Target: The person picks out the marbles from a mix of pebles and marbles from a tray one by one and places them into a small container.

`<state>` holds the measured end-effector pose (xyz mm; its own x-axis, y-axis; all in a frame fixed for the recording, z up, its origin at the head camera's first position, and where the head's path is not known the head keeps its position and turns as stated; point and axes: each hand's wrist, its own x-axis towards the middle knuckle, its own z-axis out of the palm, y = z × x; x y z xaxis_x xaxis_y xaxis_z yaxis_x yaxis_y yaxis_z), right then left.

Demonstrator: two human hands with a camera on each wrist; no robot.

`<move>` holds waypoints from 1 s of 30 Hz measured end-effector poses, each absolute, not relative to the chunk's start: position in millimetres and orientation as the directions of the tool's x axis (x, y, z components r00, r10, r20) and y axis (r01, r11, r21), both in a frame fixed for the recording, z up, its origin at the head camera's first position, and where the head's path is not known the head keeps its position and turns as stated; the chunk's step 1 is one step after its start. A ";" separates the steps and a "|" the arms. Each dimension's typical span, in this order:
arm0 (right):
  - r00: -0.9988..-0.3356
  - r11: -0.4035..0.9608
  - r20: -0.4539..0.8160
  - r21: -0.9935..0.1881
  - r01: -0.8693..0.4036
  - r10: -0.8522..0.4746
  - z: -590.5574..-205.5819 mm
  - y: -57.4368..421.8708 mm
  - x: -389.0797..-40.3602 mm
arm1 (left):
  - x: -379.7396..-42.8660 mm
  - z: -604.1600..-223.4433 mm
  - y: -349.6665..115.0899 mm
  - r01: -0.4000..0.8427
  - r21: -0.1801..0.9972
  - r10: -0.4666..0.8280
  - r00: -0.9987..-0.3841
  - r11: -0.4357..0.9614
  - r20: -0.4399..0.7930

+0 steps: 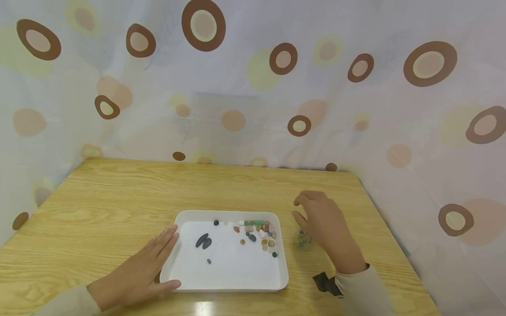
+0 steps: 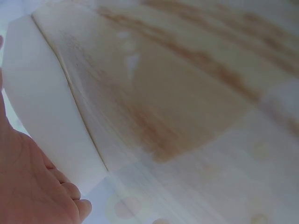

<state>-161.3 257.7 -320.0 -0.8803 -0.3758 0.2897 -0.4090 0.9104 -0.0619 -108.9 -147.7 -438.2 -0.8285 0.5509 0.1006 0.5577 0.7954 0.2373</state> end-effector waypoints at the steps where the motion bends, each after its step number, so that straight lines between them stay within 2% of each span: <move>1: -0.878 0.907 0.285 -0.059 -0.418 -0.386 -320.4 254.4 -162.0 | -109.0 -438.5 -147.9 0.559 0.234 0.551 -0.828 0.796 0.103; 10: -0.832 0.855 0.242 -0.020 -0.518 -0.499 -336.3 228.5 -175.5 | -109.6 -438.9 -148.0 0.556 0.240 0.551 -0.829 0.796 0.095; 17: -0.792 0.795 0.149 -0.053 -0.605 -0.592 -359.2 213.6 -188.7 | -109.3 -438.4 -148.1 0.551 0.249 0.547 -0.832 0.796 0.094; 30: -0.757 0.759 0.062 0.023 -0.651 -0.651 -395.0 200.9 -211.5 | -108.7 -438.7 -148.2 0.561 0.242 0.551 -0.827 0.792 0.113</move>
<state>-211.5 200.9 -395.0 -0.7566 -0.6509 0.0622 -0.6509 0.7588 0.0229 -108.7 -148.2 -438.7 -0.8268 0.5511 0.1128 0.5608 0.7918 0.2420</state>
